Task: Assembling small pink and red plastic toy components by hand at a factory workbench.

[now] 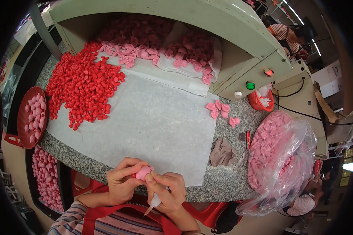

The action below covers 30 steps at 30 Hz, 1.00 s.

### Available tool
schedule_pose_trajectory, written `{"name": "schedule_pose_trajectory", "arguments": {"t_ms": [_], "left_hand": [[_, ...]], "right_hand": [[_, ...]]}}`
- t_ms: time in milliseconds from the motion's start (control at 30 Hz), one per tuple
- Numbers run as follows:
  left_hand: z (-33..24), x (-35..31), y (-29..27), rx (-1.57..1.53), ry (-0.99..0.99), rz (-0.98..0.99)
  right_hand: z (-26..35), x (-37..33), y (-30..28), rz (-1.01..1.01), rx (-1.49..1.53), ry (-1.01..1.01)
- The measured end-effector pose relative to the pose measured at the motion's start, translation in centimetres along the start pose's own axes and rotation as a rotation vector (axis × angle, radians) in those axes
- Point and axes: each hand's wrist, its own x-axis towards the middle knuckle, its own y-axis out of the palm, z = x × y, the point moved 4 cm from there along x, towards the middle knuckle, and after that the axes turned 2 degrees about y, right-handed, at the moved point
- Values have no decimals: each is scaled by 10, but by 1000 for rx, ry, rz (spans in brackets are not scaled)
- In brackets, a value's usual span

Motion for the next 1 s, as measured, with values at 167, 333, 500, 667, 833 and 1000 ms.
{"name": "schedule_pose_trajectory", "arguments": {"t_ms": [167,333,500,667,833,1000], "left_hand": [[-2,-1,0,12,0,5],[-1,0,0,-22,4,13],[11,5,-1,-332,-272,-46],[27,0,5,-911,-591,-30],[33,-2,4,-953,-610,-45],[22,5,3,-826,-566,-49]], "right_hand": [[3,-1,-1,0,1,-37],[4,1,-2,22,-3,-46],[0,9,5,60,17,0],[-14,8,3,0,163,385],[-11,9,7,50,153,331],[-22,5,8,57,357,528]]}}
